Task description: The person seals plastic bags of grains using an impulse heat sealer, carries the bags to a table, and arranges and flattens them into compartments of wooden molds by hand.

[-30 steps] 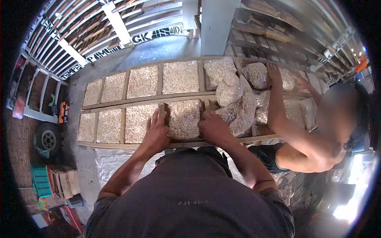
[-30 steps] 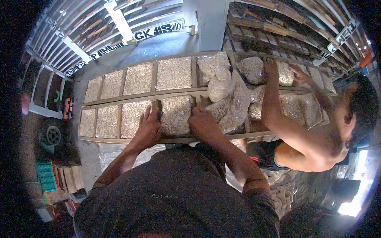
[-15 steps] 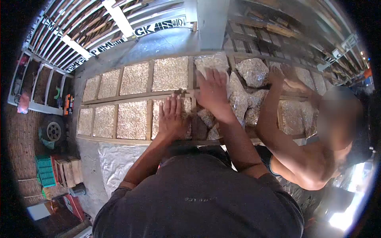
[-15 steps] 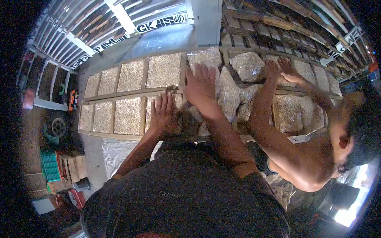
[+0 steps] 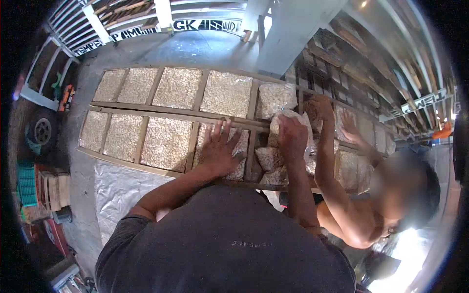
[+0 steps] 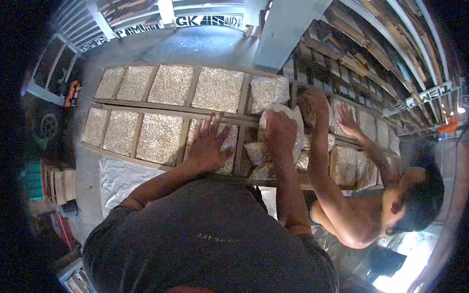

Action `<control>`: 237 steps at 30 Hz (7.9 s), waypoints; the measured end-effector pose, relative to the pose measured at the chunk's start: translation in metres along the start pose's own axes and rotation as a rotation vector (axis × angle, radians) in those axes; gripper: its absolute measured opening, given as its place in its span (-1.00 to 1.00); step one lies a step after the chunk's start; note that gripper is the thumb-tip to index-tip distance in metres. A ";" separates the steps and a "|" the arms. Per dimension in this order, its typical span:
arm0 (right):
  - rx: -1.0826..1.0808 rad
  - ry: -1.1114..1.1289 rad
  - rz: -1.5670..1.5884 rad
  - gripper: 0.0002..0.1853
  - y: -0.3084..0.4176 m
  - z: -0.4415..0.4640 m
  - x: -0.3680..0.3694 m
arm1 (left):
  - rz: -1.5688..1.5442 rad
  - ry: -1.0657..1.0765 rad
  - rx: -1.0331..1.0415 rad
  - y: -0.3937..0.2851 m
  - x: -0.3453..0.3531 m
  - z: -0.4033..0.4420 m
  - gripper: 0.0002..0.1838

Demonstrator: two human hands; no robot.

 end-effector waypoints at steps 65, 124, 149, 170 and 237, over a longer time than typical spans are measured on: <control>-0.375 0.606 0.418 -0.72 0.038 0.060 0.075 | -0.370 -0.340 -0.017 0.155 -0.065 -0.042 -0.44; 0.540 0.159 0.294 -0.14 -0.085 -0.055 -0.011 | -0.021 -0.366 0.138 -0.094 -0.004 0.250 -0.07; 0.382 0.000 0.210 -0.29 -0.062 -0.074 -0.027 | -0.068 0.020 0.065 -0.095 0.005 0.248 -0.14; 0.234 0.086 0.517 -0.53 0.085 -0.055 -0.080 | -1.424 -0.145 0.400 -0.036 -0.072 0.010 -0.12; 0.085 -0.030 0.269 -0.78 0.037 -0.018 0.049 | -0.269 -0.144 0.464 0.132 -0.074 0.048 -0.66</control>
Point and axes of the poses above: each hand's wrist, its own z-axis towards the middle knuckle, its own x-axis out of the palm, y = z × x, the point moved 6 cm from there along z, towards the middle knuckle, and after that the axes turned 4 degrees about y, right-handed, at the moved point
